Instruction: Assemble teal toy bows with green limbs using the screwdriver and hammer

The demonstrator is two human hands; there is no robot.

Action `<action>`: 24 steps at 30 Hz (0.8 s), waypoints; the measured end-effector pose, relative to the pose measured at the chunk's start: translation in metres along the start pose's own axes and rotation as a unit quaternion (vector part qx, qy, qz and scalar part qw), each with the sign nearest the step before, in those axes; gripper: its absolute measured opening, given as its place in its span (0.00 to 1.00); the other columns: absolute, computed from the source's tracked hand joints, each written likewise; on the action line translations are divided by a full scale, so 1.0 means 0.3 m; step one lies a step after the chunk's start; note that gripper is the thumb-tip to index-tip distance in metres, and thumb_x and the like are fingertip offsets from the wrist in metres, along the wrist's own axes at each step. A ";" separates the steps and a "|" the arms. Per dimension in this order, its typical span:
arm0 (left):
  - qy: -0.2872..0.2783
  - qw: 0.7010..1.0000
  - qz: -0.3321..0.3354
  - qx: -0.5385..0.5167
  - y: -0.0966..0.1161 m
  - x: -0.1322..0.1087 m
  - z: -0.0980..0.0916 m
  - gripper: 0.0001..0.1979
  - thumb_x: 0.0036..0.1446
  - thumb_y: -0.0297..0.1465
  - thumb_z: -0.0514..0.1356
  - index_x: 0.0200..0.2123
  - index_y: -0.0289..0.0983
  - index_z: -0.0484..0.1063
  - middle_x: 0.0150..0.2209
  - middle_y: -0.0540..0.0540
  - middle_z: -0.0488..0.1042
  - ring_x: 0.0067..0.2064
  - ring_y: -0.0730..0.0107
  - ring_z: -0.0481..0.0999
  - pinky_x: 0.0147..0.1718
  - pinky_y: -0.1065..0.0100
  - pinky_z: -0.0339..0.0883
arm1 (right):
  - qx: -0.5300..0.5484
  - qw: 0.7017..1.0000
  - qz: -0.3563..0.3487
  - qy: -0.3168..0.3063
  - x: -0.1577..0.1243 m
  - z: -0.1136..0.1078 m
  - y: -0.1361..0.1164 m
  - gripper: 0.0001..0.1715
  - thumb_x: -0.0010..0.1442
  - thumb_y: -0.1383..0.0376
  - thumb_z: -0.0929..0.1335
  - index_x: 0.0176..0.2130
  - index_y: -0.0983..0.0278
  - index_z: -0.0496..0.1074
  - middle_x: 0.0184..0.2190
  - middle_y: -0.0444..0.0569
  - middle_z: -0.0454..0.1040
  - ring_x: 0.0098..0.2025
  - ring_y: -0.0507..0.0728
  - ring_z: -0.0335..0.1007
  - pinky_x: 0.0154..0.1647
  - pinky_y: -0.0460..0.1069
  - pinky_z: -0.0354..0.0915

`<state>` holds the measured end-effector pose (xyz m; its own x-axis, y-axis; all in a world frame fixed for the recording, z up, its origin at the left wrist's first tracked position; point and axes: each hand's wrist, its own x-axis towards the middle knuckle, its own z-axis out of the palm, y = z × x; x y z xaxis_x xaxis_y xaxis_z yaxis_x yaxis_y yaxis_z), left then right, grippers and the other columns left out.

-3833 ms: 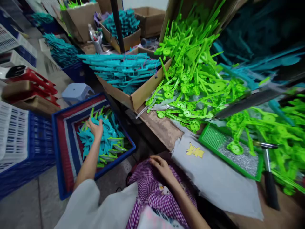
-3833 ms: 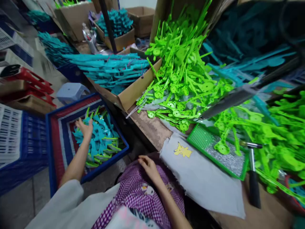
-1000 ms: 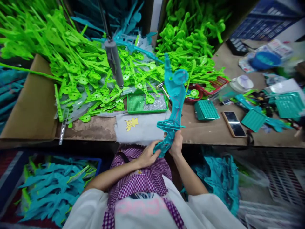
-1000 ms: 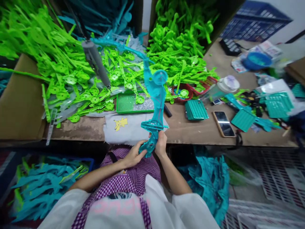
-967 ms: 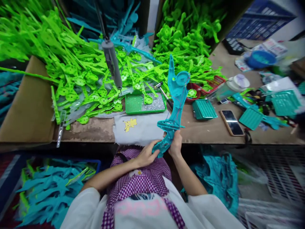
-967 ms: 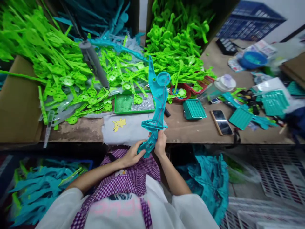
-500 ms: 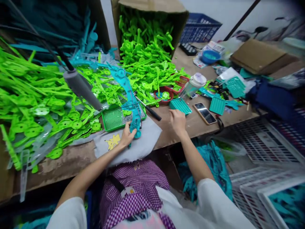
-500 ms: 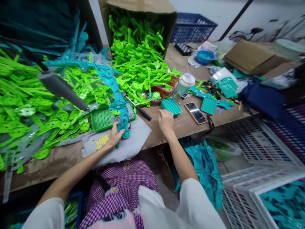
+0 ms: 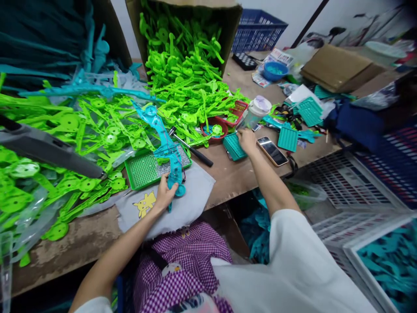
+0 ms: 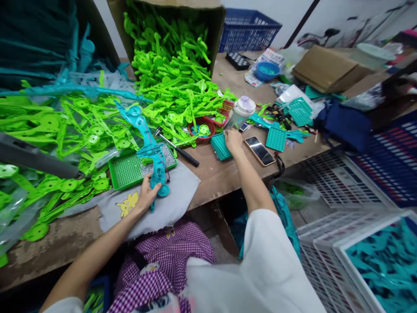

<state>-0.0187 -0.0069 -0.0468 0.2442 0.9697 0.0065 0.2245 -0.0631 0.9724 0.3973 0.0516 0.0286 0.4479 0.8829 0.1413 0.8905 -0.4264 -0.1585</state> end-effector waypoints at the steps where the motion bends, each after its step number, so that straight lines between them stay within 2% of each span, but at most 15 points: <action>1: 0.002 1.000 0.001 0.003 0.000 -0.001 0.000 0.22 0.55 0.40 0.62 0.51 0.39 0.64 0.41 0.46 0.74 0.41 0.61 0.75 0.44 0.60 0.68 | -0.003 1.000 0.006 -0.001 0.003 0.008 -0.008 0.24 0.67 0.64 0.59 0.51 0.70 0.79 0.50 0.67 0.76 0.50 0.66 0.69 0.50 0.55 0.63; 5: -0.004 1.000 -0.003 0.005 0.000 0.000 0.000 0.22 0.56 0.39 0.62 0.51 0.38 0.64 0.39 0.47 0.74 0.40 0.62 0.75 0.43 0.61 0.68 | 0.004 1.000 0.007 0.001 0.002 0.028 -0.002 0.23 0.66 0.66 0.60 0.49 0.70 0.79 0.52 0.67 0.76 0.53 0.67 0.68 0.53 0.57 0.63; 10: -0.015 1.000 -0.013 0.007 0.008 -0.003 0.002 0.21 0.56 0.39 0.61 0.52 0.38 0.64 0.36 0.49 0.73 0.36 0.64 0.73 0.39 0.63 0.67 | 0.011 0.999 0.033 -0.013 0.018 0.039 0.016 0.22 0.63 0.68 0.62 0.52 0.70 0.77 0.49 0.67 0.78 0.50 0.67 0.73 0.53 0.59 0.65; 14: -0.013 1.000 -0.021 0.013 0.020 -0.007 0.003 0.23 0.55 0.40 0.62 0.52 0.39 0.64 0.35 0.50 0.72 0.33 0.66 0.71 0.37 0.63 0.66 | 0.018 0.997 0.058 -0.040 0.063 0.020 0.034 0.18 0.57 0.70 0.66 0.44 0.71 0.79 0.44 0.66 0.81 0.47 0.68 0.76 0.51 0.59 0.67; 17: -0.014 1.000 -0.018 -0.002 0.028 -0.008 0.001 0.23 0.54 0.41 0.62 0.51 0.38 0.64 0.36 0.48 0.72 0.34 0.65 0.71 0.38 0.63 0.66 | 0.068 0.995 0.074 -0.012 0.055 -0.026 0.027 0.12 0.54 0.70 0.67 0.37 0.69 0.80 0.38 0.62 0.82 0.44 0.66 0.77 0.50 0.59 0.68; 19: -0.013 1.000 -0.017 -0.008 0.031 -0.007 0.002 0.23 0.53 0.41 0.62 0.50 0.39 0.64 0.38 0.47 0.73 0.36 0.64 0.72 0.39 0.62 0.66 | 0.163 0.984 0.063 0.031 -0.017 -0.063 -0.026 0.10 0.55 0.67 0.68 0.35 0.68 0.79 0.33 0.57 0.81 0.39 0.63 0.77 0.47 0.57 0.70; 21: -0.012 1.000 -0.018 -0.011 0.032 -0.007 0.004 0.23 0.53 0.40 0.63 0.50 0.39 0.64 0.39 0.46 0.73 0.37 0.62 0.73 0.41 0.61 0.67 | 0.293 0.955 0.012 0.048 -0.152 -0.083 -0.136 0.11 0.57 0.61 0.69 0.35 0.66 0.79 0.30 0.52 0.80 0.33 0.59 0.75 0.41 0.55 0.71; 24: -0.013 1.000 -0.016 -0.019 0.031 -0.006 0.011 0.22 0.53 0.39 0.63 0.49 0.38 0.64 0.39 0.46 0.74 0.39 0.61 0.74 0.42 0.60 0.67 | 0.427 0.896 -0.119 -0.016 -0.413 -0.056 -0.372 0.13 0.58 0.54 0.71 0.35 0.61 0.79 0.32 0.48 0.80 0.32 0.57 0.74 0.38 0.53 0.72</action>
<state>-0.0140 -0.0100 -0.0384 0.2622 0.9646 -0.0297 0.1970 -0.0233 0.9801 0.2436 -0.0136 0.0451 0.2379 0.9400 0.2448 0.5682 0.0697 -0.8199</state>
